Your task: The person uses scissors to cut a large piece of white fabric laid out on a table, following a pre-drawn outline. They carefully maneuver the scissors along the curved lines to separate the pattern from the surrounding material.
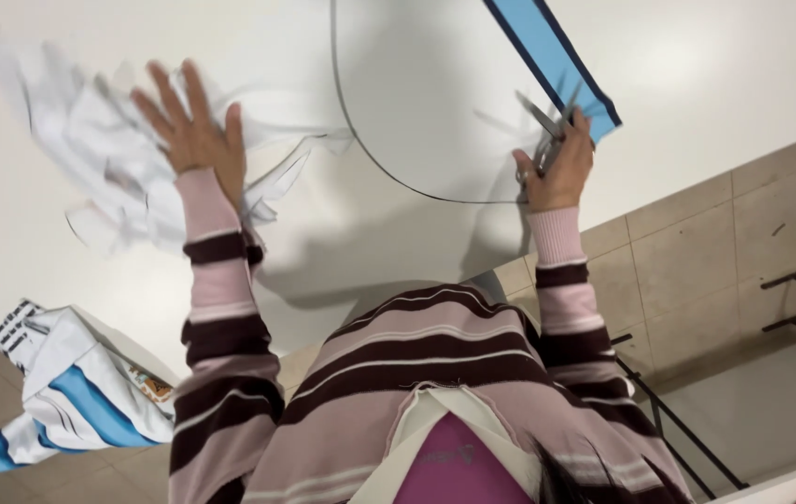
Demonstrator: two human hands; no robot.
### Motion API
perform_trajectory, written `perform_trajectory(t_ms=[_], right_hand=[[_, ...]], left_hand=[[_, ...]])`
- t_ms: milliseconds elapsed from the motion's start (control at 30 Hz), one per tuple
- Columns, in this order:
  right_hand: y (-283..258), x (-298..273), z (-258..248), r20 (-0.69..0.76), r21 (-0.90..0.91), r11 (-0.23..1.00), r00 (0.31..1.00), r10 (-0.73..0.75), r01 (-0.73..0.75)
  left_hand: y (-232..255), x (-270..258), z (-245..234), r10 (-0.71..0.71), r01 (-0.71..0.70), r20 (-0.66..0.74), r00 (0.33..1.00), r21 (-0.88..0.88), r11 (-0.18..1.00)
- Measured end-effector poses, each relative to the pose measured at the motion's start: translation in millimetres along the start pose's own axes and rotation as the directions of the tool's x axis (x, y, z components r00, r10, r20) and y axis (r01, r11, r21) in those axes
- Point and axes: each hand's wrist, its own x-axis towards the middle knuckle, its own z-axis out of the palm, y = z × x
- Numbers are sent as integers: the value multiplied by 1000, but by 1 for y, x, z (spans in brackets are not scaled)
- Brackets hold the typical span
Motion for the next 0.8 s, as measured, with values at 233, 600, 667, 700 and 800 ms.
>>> perform_trajectory(t_ms=[233,600,667,700,800], right_hand=[[20,68,13,51,-34,939,939,-340,342],[-49,-29,-17,683,419,696,708,183,-584],[-60,-56,-13,780,405,899,576,-247,-163],[-61,-54,-7,778,402,902,578,-246,-158],[-59,-62,2,866,199,952,496,-60,-234]], left_hand=[[-46,-86,68,-47,89,-293,955,132,987],[101,-113,39,381,-393,-145,913,-66,917],[110,-109,50,422,-453,-200,884,-144,880],[106,-104,59,423,-455,-205,883,-148,878],[96,-111,85,441,-507,-336,832,-141,850]])
